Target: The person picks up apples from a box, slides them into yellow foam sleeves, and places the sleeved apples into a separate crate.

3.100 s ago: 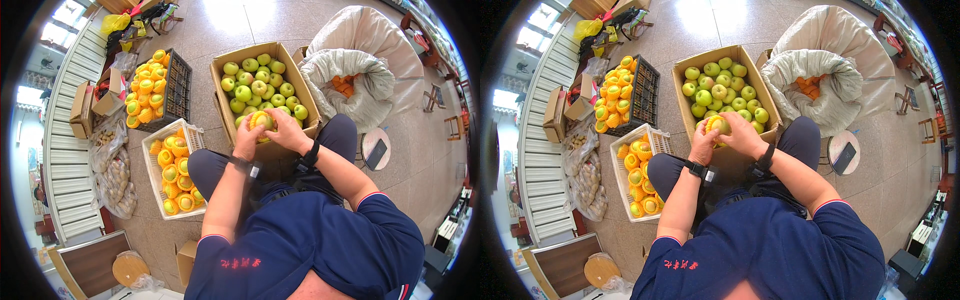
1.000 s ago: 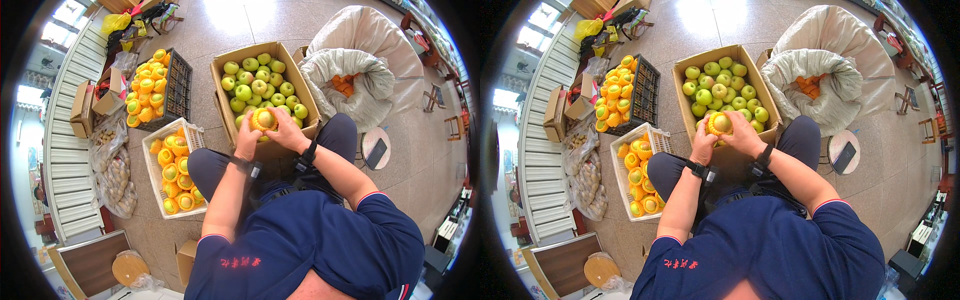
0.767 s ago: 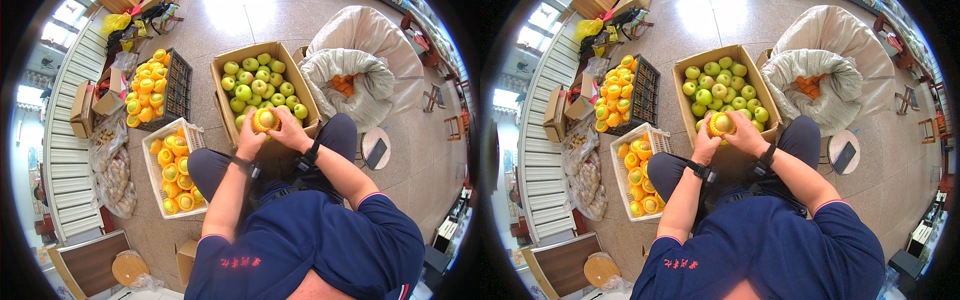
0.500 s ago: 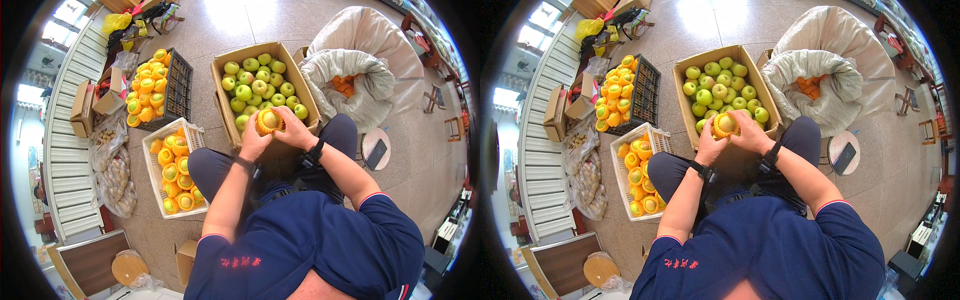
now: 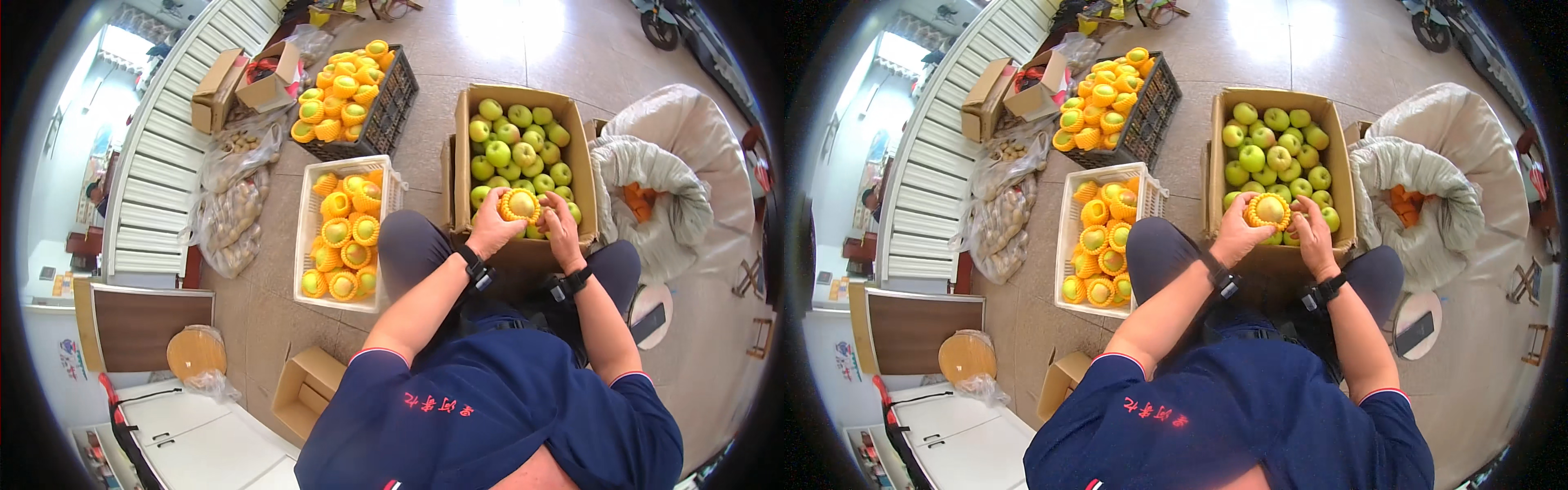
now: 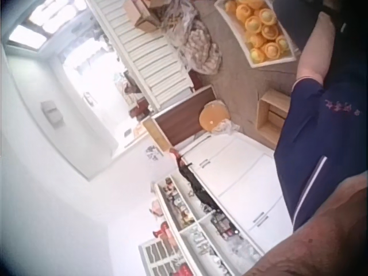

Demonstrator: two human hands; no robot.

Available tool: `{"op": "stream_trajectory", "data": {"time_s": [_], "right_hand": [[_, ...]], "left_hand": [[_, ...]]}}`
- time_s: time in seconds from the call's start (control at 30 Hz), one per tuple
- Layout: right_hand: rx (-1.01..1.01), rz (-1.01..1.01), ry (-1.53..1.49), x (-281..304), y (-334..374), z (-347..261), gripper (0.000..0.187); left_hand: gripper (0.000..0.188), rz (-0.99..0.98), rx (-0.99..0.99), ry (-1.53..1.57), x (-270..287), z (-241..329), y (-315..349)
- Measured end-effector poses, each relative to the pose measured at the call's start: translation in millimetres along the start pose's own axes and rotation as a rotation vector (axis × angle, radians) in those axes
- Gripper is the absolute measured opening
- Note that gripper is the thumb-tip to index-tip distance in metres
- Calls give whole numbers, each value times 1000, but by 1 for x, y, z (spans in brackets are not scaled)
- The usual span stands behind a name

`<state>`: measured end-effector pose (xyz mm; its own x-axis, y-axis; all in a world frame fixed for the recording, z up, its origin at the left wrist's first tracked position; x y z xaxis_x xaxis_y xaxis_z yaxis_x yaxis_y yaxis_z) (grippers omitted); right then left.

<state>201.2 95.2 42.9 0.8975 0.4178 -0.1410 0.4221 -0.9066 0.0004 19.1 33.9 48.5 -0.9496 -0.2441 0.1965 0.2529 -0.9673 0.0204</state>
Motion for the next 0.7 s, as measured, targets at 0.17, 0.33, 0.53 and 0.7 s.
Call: {"op": "stream_trajectory", "data": {"time_s": [0.17, 0.33, 0.53, 0.7], "right_hand": [[-39, 34, 57, -7, -2, 4, 45], [-39, 35, 73, -3, -3, 5, 45], [-54, 37, 116, -3, -3, 7, 44], [-72, 46, 116, -5, -5, 10, 44]], "left_hand": [[65, 59, 37, 250, 37, 18, 3], [61, 182, -53, 457, 106, 56, 2], [60, 440, -47, 219, 220, 30, 19], [63, 681, 49, 123, 308, -33, 54]]}}
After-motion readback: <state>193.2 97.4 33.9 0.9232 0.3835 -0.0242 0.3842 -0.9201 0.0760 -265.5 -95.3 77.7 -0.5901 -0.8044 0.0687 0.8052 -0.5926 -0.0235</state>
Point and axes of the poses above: each hand's wrist, its own y-axis away from the middle knuckle, its own x-axis out of the back of the hand, z = x × y, the point moved 4 cm from there along -y, towards the middle knuckle, and after that the axes turned 14 degrees about -y, right-handed, at the moved point
